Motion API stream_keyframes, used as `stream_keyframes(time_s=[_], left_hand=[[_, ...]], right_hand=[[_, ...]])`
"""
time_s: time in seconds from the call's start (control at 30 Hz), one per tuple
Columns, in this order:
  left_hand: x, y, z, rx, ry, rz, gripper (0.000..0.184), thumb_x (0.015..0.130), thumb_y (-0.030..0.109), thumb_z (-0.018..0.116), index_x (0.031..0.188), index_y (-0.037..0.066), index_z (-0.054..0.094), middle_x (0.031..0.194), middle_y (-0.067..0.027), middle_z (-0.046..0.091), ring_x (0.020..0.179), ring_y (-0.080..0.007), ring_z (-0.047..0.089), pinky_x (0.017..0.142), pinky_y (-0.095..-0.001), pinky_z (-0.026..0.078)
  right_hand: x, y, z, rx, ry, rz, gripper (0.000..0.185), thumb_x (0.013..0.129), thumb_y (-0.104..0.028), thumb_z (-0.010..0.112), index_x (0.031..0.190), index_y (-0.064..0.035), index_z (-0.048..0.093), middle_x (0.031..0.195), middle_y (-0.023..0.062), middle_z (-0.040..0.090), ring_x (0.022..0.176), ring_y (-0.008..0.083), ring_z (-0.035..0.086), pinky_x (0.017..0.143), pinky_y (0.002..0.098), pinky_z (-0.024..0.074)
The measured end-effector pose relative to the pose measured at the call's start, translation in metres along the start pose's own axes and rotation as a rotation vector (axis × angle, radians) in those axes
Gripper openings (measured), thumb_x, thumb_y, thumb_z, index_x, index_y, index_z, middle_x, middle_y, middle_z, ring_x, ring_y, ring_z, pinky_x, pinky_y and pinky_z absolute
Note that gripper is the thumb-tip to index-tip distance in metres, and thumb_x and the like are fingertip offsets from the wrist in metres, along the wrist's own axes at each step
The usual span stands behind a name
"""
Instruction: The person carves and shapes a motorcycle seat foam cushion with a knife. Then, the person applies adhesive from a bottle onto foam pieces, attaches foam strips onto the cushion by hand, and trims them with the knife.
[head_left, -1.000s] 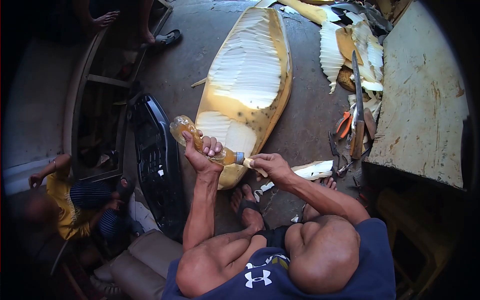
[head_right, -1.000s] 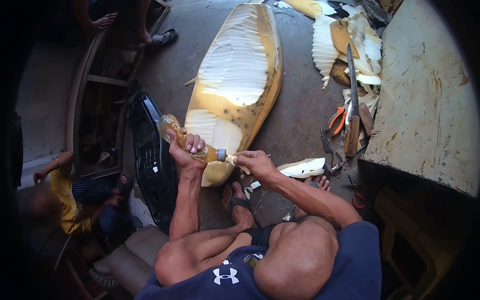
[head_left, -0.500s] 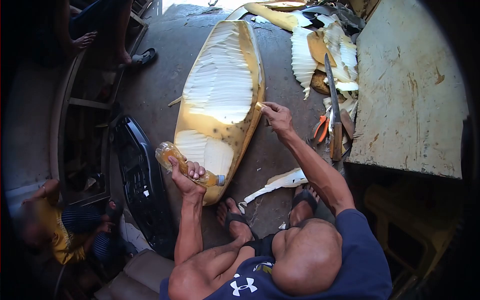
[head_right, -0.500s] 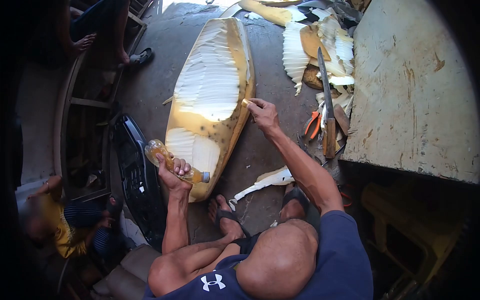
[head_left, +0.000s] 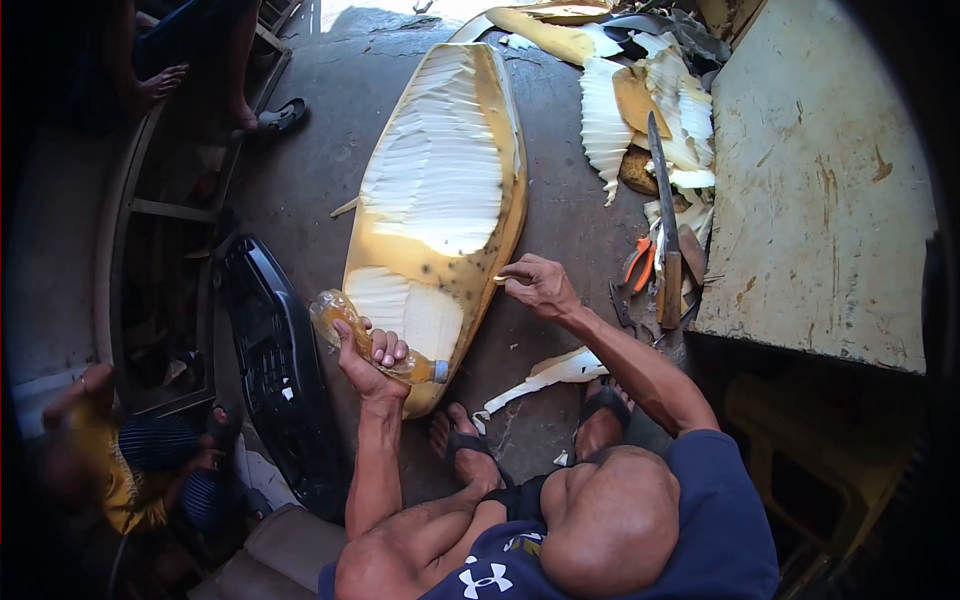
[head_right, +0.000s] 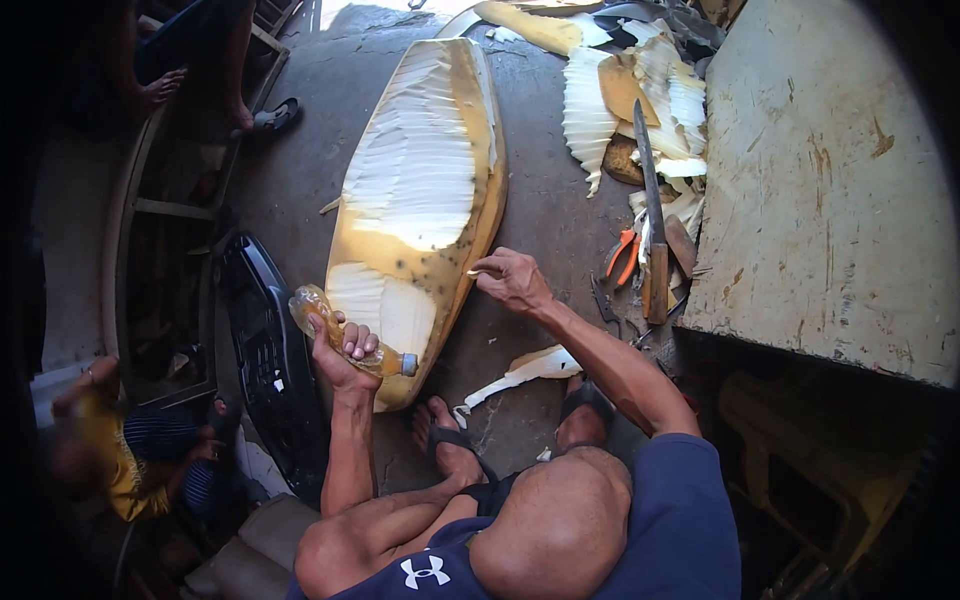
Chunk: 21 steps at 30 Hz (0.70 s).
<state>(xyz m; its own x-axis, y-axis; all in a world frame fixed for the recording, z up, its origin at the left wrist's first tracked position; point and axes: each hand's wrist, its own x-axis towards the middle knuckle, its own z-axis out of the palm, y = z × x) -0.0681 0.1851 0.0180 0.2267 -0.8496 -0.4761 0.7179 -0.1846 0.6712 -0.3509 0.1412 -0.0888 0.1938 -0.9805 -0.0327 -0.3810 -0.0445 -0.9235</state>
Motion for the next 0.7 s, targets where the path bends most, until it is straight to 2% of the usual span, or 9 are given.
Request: stream_keyframes(time_s=[0.07,0.2,0.33,0.4,0.47,0.53,0.57,0.63,0.7], left_hand=[[-0.004,0.002,-0.001,-0.032,-0.009,-0.036,0.047,0.100,0.058,0.053,0.093,0.011,0.054,0.049,0.0049,0.033,0.040,-0.0084,0.035,0.046,-0.0257,0.037],[-0.007,0.006,0.000,-0.011,-0.006,-0.010,0.047,0.100,0.057,0.053,0.093,0.011,0.055,0.049,0.0050,0.033,0.040,-0.0084,0.035,0.045,-0.0256,0.037],[-0.008,0.008,-0.002,-0.021,0.023,-0.010,0.050,0.099,0.061,0.053,0.093,0.011,0.053,0.049,0.0042,0.032,0.040,-0.0096,0.033,0.045,-0.0269,0.037],[-0.011,0.009,-0.001,-0.015,0.036,-0.016,0.049,0.099,0.061,0.053,0.093,0.011,0.053,0.049,0.0042,0.032,0.040,-0.0096,0.033,0.046,-0.0268,0.036],[-0.011,0.008,-0.007,-0.007,0.021,-0.012,0.049,0.099,0.060,0.053,0.093,0.012,0.053,0.049,0.0043,0.032,0.040,-0.0095,0.033,0.046,-0.0267,0.036],[-0.008,0.004,-0.006,-0.004,0.007,-0.005,0.049,0.099,0.060,0.053,0.093,0.012,0.053,0.050,0.0043,0.033,0.040,-0.0094,0.033,0.046,-0.0266,0.036],[-0.008,0.002,-0.005,-0.019,0.016,-0.024,0.049,0.099,0.060,0.053,0.093,0.012,0.053,0.049,0.0044,0.032,0.040,-0.0093,0.033,0.046,-0.0265,0.036],[-0.007,-0.002,0.000,-0.018,0.016,-0.045,0.049,0.099,0.060,0.053,0.093,0.012,0.053,0.049,0.0045,0.032,0.040,-0.0092,0.033,0.046,-0.0264,0.036],[-0.008,-0.004,0.006,-0.025,-0.016,-0.056,0.048,0.099,0.060,0.053,0.093,0.012,0.053,0.049,0.0046,0.032,0.040,-0.0090,0.033,0.046,-0.0262,0.037]], right_hand=[[0.023,-0.001,-0.017,0.047,0.222,0.186,0.029,0.088,-0.027,0.068,0.109,-0.0081,0.077,0.094,0.0130,0.069,0.089,0.0273,0.070,0.083,0.0356,0.0544],[0.100,0.029,-0.062,0.024,0.435,0.169,0.033,0.091,-0.027,0.066,0.117,-0.0091,0.074,0.105,0.0133,0.070,0.098,0.0265,0.069,0.090,0.0344,0.0532],[0.122,0.045,-0.069,-0.023,0.408,0.132,0.033,0.090,-0.028,0.067,0.117,-0.0097,0.074,0.109,0.0127,0.071,0.101,0.0259,0.070,0.091,0.0333,0.0535],[0.101,0.052,-0.058,-0.035,0.264,0.048,0.033,0.089,-0.028,0.069,0.115,-0.0098,0.075,0.107,0.0122,0.073,0.099,0.0257,0.071,0.089,0.0333,0.0543],[0.067,0.038,-0.046,-0.039,0.237,0.107,0.033,0.087,-0.029,0.070,0.113,-0.0094,0.076,0.102,0.0118,0.073,0.096,0.0255,0.071,0.087,0.0331,0.0549],[0.041,0.026,-0.046,-0.101,-0.054,0.163,0.034,0.086,-0.030,0.070,0.113,-0.0096,0.076,0.102,0.0122,0.074,0.096,0.0252,0.071,0.087,0.0333,0.0545],[0.043,0.025,-0.046,-0.098,-0.057,0.169,0.034,0.086,-0.030,0.070,0.113,-0.0096,0.076,0.102,0.0122,0.074,0.096,0.0252,0.071,0.087,0.0333,0.0545],[0.065,0.028,-0.042,0.137,0.319,0.265,0.035,0.086,-0.032,0.068,0.112,-0.0101,0.076,0.105,0.0131,0.074,0.097,0.0268,0.071,0.088,0.0349,0.0543],[0.089,0.033,-0.047,0.125,0.405,0.225,0.036,0.086,-0.033,0.067,0.112,-0.0102,0.077,0.106,0.0133,0.074,0.097,0.0275,0.071,0.088,0.0355,0.0542]])
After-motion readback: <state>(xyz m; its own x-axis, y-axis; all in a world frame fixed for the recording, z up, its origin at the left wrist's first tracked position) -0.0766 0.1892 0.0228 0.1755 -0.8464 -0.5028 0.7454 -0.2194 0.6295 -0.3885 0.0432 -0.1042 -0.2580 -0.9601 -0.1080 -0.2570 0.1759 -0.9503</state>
